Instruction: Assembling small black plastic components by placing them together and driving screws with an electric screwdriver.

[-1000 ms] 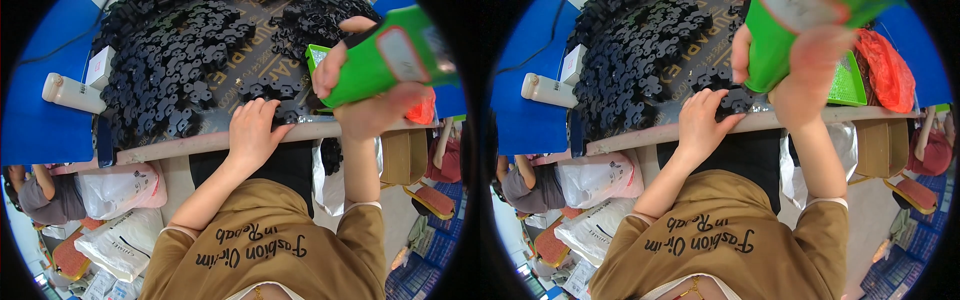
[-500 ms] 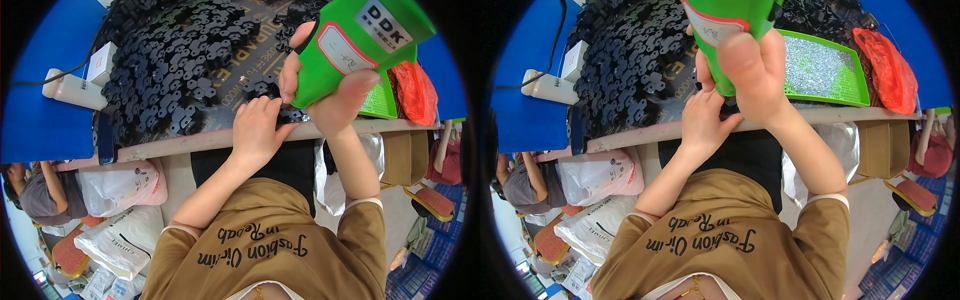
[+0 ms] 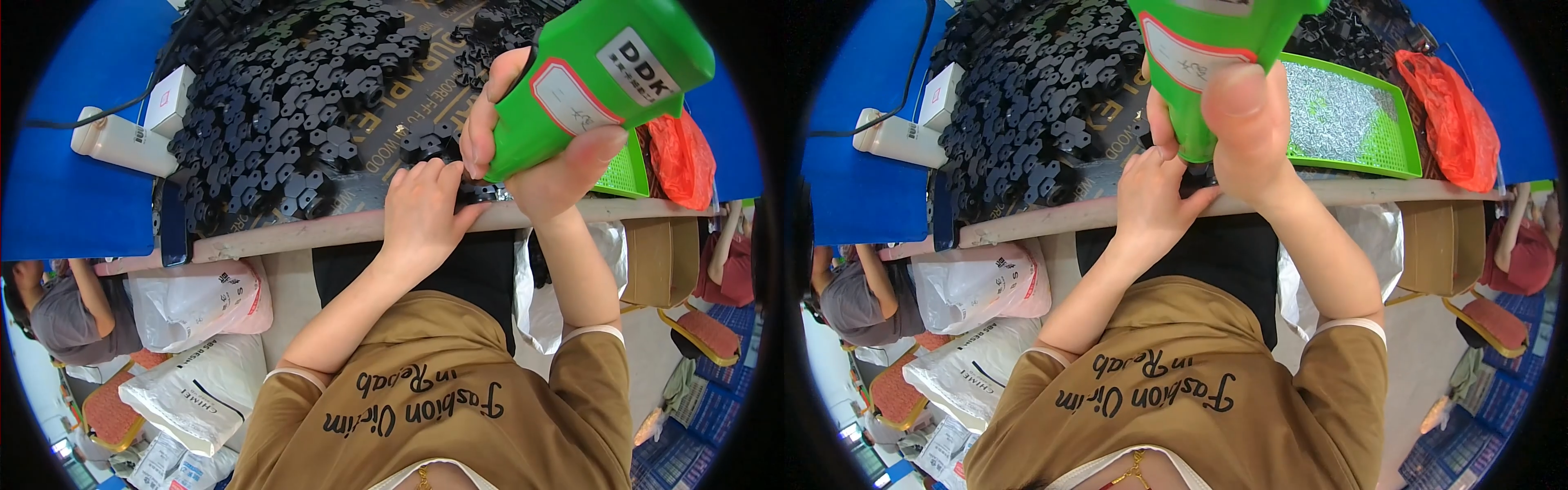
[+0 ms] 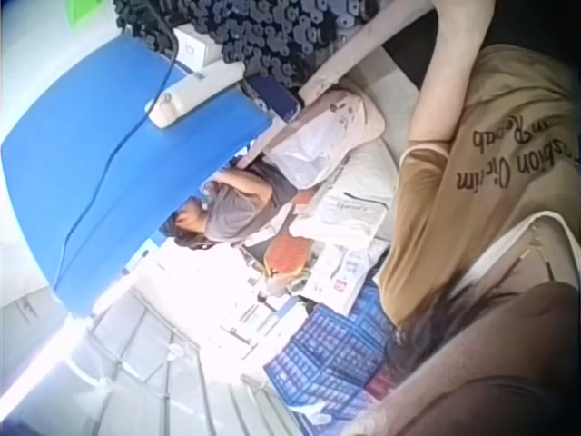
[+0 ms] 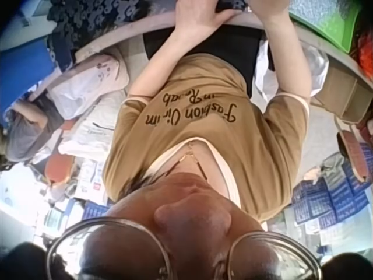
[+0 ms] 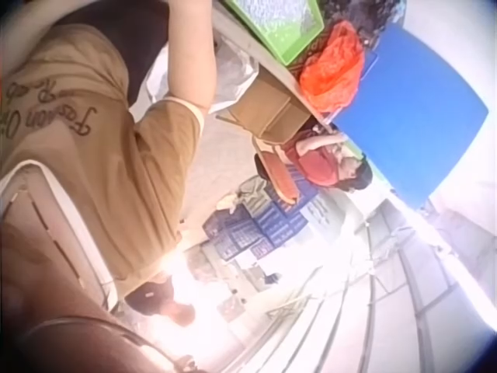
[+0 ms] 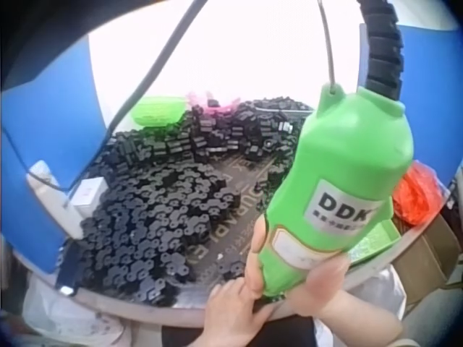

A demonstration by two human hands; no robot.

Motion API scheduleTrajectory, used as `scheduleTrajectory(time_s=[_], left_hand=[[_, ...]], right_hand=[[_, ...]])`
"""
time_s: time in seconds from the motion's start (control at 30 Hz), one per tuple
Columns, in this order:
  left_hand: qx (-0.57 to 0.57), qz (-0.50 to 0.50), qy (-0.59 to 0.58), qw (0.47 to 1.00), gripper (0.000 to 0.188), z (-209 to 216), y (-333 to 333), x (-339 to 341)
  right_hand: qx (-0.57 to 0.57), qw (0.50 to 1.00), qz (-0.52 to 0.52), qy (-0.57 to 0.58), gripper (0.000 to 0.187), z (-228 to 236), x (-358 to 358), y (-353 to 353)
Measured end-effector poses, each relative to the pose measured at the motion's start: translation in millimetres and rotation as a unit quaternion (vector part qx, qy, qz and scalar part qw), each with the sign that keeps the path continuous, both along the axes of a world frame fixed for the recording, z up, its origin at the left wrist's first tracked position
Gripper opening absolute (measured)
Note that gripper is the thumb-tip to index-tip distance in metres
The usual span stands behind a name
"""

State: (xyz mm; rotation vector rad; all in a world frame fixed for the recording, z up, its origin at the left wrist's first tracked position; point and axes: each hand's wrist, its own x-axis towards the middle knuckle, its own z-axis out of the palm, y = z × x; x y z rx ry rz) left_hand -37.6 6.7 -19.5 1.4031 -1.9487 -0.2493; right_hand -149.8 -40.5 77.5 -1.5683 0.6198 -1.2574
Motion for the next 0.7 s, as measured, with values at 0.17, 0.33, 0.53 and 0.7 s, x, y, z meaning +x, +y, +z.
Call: scheduleTrajectory(time_s=[0.17, 0.33, 0.53, 0.7], left_hand=[[-0.006, -0.001, 0.002, 1.000, 0.041, 0.2, 0.3, -0.4], [0.022, 0.006, -0.012, 1.000, 0.043, 0.0, 0.7, -0.3], [-0.023, -0.017, 0.056, 0.998, 0.044, 0.2, 4.7, 0.4], [-0.083, 0.031, 0.128, 0.988, 0.039, 14.9, -1.9, 32.0]], right_hand=[[0.004, 1.000, 0.018, 0.001, 0.102, -0.5, -2.2, -2.7], [-0.001, 0.999, 0.033, -0.003, 0.112, 5.0, 3.2, -8.7], [-0.092, 0.947, 0.041, -0.304, 0.102, 32.4, 0.8, -15.8], [-0.082, 0.983, -0.164, -0.028, 0.098, 53.2, 3.6, -5.8]])
